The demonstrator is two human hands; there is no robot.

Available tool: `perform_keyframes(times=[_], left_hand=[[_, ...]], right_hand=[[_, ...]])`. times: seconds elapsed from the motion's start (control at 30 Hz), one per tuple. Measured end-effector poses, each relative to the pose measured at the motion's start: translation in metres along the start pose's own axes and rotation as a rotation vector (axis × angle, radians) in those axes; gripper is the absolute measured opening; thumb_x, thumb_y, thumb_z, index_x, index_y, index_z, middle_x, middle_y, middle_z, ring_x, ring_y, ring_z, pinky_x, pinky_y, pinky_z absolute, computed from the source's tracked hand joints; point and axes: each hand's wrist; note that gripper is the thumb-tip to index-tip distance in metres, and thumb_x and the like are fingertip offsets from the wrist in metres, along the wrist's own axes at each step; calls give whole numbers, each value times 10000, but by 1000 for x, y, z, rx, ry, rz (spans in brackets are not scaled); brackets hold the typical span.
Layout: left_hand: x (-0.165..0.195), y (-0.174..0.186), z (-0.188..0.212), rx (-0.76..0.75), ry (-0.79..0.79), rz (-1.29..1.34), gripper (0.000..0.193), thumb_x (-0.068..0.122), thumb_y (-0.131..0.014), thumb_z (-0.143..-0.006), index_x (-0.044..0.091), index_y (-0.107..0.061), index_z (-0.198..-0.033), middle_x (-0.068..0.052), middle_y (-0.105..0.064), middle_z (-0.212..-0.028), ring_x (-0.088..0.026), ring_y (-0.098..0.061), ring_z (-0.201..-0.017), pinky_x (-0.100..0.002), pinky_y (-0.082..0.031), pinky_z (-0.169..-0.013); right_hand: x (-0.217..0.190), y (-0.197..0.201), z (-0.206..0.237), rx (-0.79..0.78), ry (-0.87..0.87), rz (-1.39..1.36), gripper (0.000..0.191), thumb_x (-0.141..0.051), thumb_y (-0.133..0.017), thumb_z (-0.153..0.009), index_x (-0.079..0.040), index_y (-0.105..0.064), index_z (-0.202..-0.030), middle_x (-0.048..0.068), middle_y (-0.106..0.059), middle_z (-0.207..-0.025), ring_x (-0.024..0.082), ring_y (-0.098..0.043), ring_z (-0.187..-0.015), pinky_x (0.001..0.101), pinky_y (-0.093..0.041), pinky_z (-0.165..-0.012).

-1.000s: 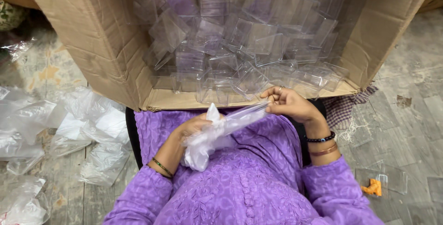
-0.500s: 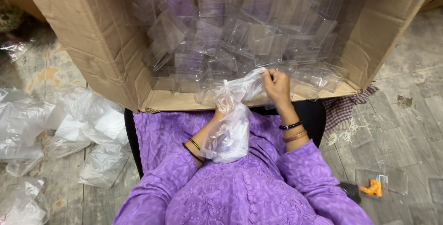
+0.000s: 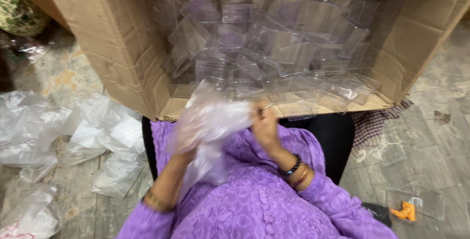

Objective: The person sits on the floor in front of a large cardboard box filled with clear plastic boxes. They take white foam sheets, wrap each plastic box in the sheet, and place the wrapped box back into the cardboard box, repeating this one box at a time.

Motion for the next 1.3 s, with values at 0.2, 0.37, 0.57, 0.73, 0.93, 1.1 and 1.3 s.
perform_keyframes(times=[0.2, 0.37, 0.57, 0.73, 0.93, 1.1, 1.3], left_hand=[[-5, 85, 98, 526, 49, -20, 374, 257, -576, -968, 40, -690, -1250, -58, -737, -1085, -176, -684, -938, -325, -555, -792], [-31, 98, 135, 661, 313, -186, 454, 381, -561, -965, 66, -711, -1255, -43, -748, -1049, -172, -676, -891, -335, -531, -744], [-13, 76, 125, -22, 665, -87, 612, 526, -605, -898, 103, -642, -1339, -29, -707, -1173, -151, -634, -1036, -321, -485, -860], [-6, 69, 126, 243, 567, 145, 724, 570, -634, -890, 18, -623, -1359, -122, -678, -1248, -225, -622, -1106, -361, -473, -917], [14, 237, 158, 991, 367, -276, 870, 624, -669, -881, -85, -600, -1382, -234, -642, -1339, -315, -608, -1189, -410, -457, -986], [-37, 300, 133, 1110, 401, -270, 990, 747, -651, -888, -104, -537, -1380, -196, -602, -1367, -279, -560, -1237, -384, -426, -1023], [-22, 308, 128, 1157, 660, -1052, 1065, 787, -721, -875, -178, -595, -1307, -337, -628, -1255, -427, -609, -1167, -472, -473, -1007]], right_hand=[[86, -106, 33, -547, -487, 178, 278, -240, -470, -1138, -11, -593, -1037, 11, -540, -743, 116, -503, -633, 288, -428, -553], [119, -116, 22, -756, -215, 133, 185, -163, -625, -999, 8, -622, -928, 22, -600, -746, 119, -531, -652, 313, -447, -541], [63, -113, 15, -956, -5, 249, 233, -256, -601, -1051, -53, -659, -953, 76, -667, -798, 180, -659, -723, 356, -522, -660], [7, -125, -23, -1024, 251, 667, 250, -325, -685, -963, -78, -724, -970, 155, -728, -882, 307, -715, -812, 428, -553, -730], [-61, -45, -232, 140, 671, 991, 563, -455, -798, -950, 54, -648, -1142, 263, -614, -1116, 424, -628, -989, 495, -530, -818], [-70, -55, -317, 6, -32, 1369, 913, -736, -849, -664, -28, -644, -1204, 307, -442, -1369, 499, -543, -1111, 531, -500, -875], [-111, -49, -265, 169, 113, 1148, 699, -509, -800, -774, -89, -645, -1312, 209, -524, -1379, 430, -600, -1175, 504, -513, -978]])
Point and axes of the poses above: each hand's wrist, its own z-axis away from the middle knuckle, its own y-axis out of the back of the hand, x = y × z
